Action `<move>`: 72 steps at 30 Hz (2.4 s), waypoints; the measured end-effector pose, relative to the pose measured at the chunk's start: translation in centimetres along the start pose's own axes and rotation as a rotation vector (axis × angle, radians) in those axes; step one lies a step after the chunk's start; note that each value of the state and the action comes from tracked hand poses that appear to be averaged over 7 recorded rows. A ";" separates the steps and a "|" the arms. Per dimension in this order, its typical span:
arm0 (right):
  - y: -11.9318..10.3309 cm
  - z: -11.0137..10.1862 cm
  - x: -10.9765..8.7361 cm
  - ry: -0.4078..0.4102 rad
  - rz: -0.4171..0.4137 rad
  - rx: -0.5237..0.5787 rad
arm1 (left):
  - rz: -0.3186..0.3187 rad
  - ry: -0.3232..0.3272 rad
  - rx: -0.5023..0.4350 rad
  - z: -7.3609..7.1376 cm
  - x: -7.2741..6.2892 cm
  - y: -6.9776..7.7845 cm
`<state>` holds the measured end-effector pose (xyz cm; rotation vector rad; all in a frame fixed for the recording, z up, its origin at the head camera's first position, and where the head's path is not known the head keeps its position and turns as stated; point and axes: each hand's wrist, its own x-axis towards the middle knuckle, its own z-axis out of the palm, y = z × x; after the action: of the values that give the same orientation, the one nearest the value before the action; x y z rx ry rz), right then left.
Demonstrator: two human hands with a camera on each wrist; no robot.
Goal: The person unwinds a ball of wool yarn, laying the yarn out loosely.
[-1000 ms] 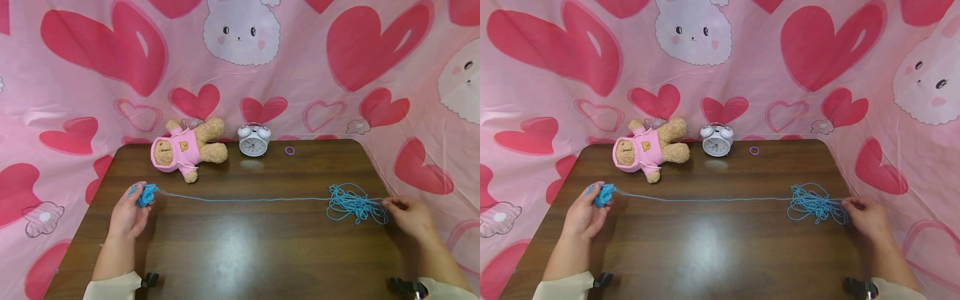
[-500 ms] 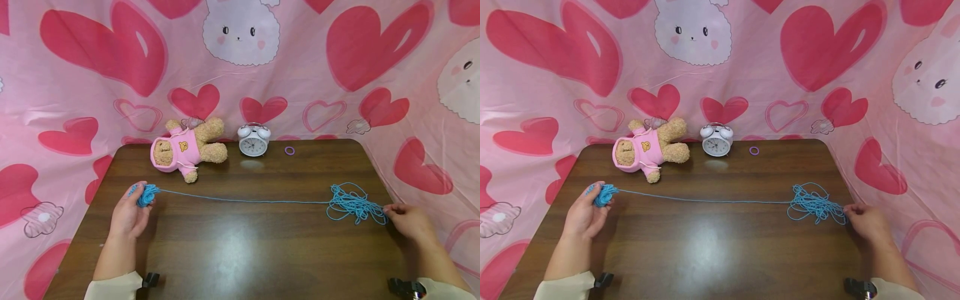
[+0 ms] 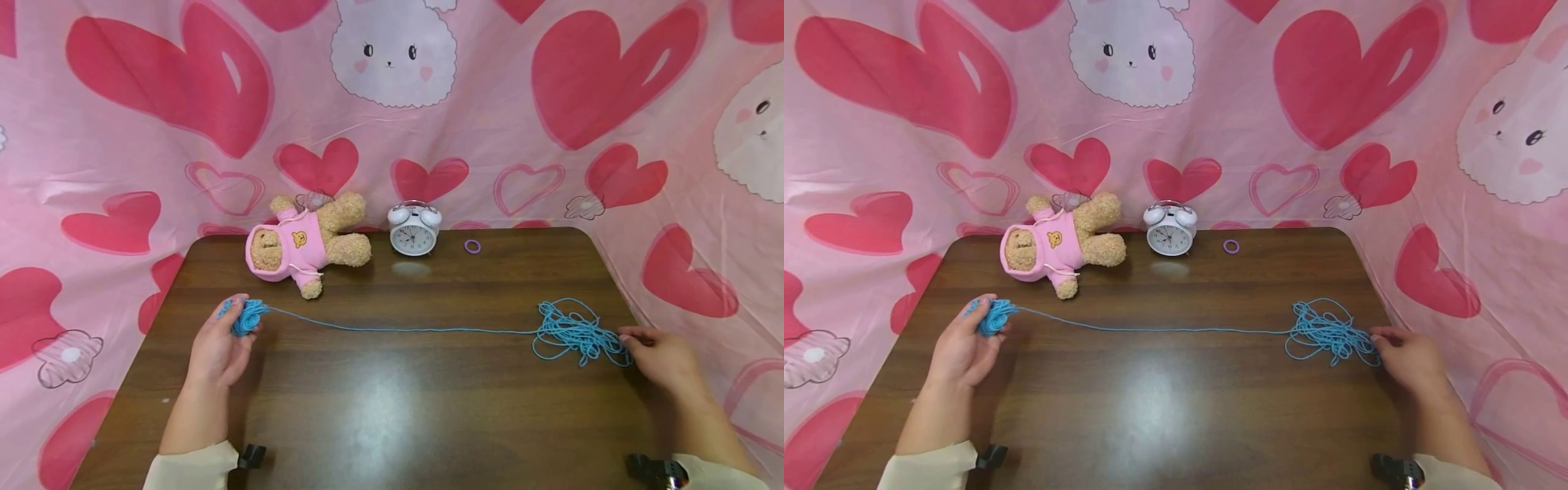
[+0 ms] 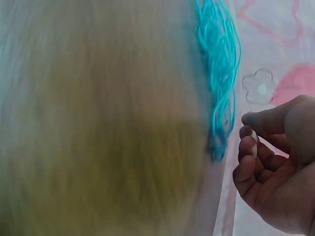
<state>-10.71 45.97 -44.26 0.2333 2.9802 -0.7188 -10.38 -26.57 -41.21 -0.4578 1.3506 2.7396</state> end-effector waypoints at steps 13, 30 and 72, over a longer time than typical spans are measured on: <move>-5.0 1.6 0.7 0.060 -0.047 0.086 | 0.014 -0.055 0.002 0.8 0.3 -0.6; -12.1 4.1 2.3 0.025 -0.156 0.186 | 0.036 -0.115 0.055 2.4 0.5 -1.2; -28.3 15.1 2.4 -0.211 -0.444 0.473 | 0.043 -0.241 0.234 7.4 1.1 -3.7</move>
<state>-17.27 14.50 -45.31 -0.4710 2.6333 -1.3903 -12.55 -18.54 -40.13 -0.0817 1.6002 2.5219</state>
